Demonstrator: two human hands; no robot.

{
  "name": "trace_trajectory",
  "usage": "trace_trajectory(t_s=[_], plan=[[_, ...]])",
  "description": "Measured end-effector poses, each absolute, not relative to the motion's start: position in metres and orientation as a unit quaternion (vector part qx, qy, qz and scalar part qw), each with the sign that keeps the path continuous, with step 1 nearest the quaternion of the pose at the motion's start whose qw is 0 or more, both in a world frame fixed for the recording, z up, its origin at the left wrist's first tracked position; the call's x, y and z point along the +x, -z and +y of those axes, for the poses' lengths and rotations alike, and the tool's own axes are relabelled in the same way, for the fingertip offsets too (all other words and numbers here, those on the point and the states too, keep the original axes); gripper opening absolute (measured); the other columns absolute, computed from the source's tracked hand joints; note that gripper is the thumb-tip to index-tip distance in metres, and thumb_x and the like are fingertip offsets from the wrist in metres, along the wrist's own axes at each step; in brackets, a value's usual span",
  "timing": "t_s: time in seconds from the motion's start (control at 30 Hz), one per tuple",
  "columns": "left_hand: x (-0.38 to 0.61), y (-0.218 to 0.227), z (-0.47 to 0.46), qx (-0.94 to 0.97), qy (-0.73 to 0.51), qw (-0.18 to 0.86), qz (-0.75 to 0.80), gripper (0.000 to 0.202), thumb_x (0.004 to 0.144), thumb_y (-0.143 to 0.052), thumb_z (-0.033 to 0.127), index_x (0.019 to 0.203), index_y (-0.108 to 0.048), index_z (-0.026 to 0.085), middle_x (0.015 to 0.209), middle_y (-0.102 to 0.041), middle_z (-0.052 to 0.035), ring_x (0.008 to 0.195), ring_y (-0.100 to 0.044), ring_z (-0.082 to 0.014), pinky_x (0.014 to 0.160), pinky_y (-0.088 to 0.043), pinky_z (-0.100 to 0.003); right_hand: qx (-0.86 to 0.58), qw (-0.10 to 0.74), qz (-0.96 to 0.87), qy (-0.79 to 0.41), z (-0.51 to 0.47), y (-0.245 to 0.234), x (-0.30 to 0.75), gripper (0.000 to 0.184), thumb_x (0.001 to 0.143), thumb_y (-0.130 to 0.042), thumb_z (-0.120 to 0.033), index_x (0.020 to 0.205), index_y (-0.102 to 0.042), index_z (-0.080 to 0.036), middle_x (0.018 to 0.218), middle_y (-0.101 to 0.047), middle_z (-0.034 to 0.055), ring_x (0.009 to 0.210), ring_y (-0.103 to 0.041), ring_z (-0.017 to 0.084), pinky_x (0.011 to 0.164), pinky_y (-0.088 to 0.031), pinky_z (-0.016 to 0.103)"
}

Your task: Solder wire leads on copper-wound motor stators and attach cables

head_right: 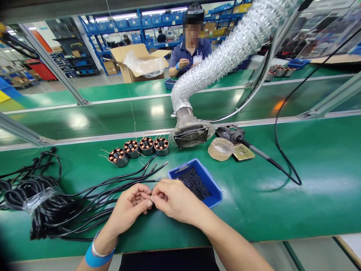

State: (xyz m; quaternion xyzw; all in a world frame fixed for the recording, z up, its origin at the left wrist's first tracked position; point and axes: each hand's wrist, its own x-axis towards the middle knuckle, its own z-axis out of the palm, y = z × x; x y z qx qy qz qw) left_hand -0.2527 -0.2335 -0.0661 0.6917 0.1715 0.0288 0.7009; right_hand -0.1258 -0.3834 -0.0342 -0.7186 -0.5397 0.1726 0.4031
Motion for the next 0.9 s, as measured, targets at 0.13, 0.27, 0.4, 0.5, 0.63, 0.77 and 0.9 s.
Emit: trace_trajectory(t_s=[0.13, 0.27, 0.4, 0.5, 0.63, 0.77, 0.9], plan=[[-0.253, 0.066, -0.234, 0.697, -0.039, 0.695, 0.171, 0.024, 0.073, -0.078, 0.028, 0.087, -0.065, 0.013, 0.069, -0.062, -0.001, 0.059, -0.057, -0.0104, 0.055, -0.048, -0.02, -0.716, 0.459, -0.477, -0.222, -0.384, 0.034, -0.124, 0.007, 0.081, -0.068, -0.017, 0.084, -0.062, -0.018, 0.064, -0.059, -0.0047, 0.056, -0.055, 0.009, 0.056, -0.044, 0.018], [-0.252, 0.065, -0.234, 0.697, -0.053, 0.69, 0.186, 0.023, 0.072, -0.078, 0.029, 0.082, -0.067, 0.012, 0.063, -0.062, -0.0006, 0.053, -0.057, -0.0106, 0.053, -0.049, -0.021, -0.713, 0.5, -0.441, -0.218, -0.388, 0.031, -0.117, 0.012, 0.087, -0.065, -0.025, 0.077, -0.062, -0.018, 0.069, -0.061, -0.0016, 0.052, -0.056, 0.008, 0.052, -0.046, 0.02], [-0.253, 0.067, -0.232, 0.705, -0.061, 0.683, 0.182, 0.02, 0.075, -0.075, 0.03, 0.083, -0.071, 0.013, 0.066, -0.066, -0.003, 0.058, -0.062, -0.0133, 0.056, -0.05, -0.023, -0.679, 0.509, -0.505, -0.159, -0.389, 0.029, -0.114, 0.016, 0.093, -0.053, -0.02, 0.091, -0.069, -0.02, 0.088, -0.068, 0.0053, 0.075, -0.064, 0.014, 0.068, -0.052, 0.025], [-0.254, 0.069, -0.231, 0.723, -0.058, 0.667, 0.171, 0.018, 0.077, -0.073, 0.03, 0.085, -0.073, 0.014, 0.069, -0.069, -0.0042, 0.059, -0.063, -0.0144, 0.056, -0.05, -0.023, -0.672, 0.517, -0.512, -0.138, -0.388, 0.028, -0.116, 0.014, 0.09, -0.053, -0.017, 0.091, -0.067, -0.02, 0.084, -0.068, 0.0043, 0.073, -0.063, 0.015, 0.069, -0.052, 0.027], [-0.255, 0.07, -0.23, 0.742, -0.054, 0.649, 0.159, 0.018, 0.08, -0.072, 0.031, 0.087, -0.074, 0.015, 0.074, -0.071, -0.0054, 0.061, -0.064, -0.0151, 0.057, -0.049, -0.023, -0.679, 0.523, -0.492, -0.152, -0.386, 0.028, -0.12, 0.012, 0.085, -0.055, -0.015, 0.092, -0.065, -0.019, 0.081, -0.067, 0.0021, 0.065, -0.059, 0.011, 0.062, -0.051, 0.023], [-0.255, 0.069, -0.23, 0.768, -0.049, 0.621, 0.149, 0.019, 0.081, -0.071, 0.033, 0.087, -0.075, 0.015, 0.073, -0.07, -0.0051, 0.061, -0.061, -0.0142, 0.058, -0.048, -0.023, -0.676, 0.524, -0.489, -0.172, -0.387, 0.029, -0.122, 0.014, 0.083, -0.056, -0.012, 0.093, -0.064, -0.018, 0.082, -0.067, 0.0015, 0.064, -0.059, 0.01, 0.062, -0.051, 0.021], [-0.255, 0.066, -0.231, 0.791, -0.058, 0.593, 0.141, 0.015, 0.081, -0.07, 0.031, 0.086, -0.075, 0.017, 0.074, -0.07, -0.0041, 0.061, -0.059, -0.0133, 0.059, -0.046, -0.023, -0.682, 0.504, -0.498, -0.18, -0.39, 0.028, -0.12, 0.017, 0.081, -0.055, -0.01, 0.095, -0.063, -0.018, 0.08, -0.065, 0.0005, 0.063, -0.058, 0.01, 0.061, -0.05, 0.02]])
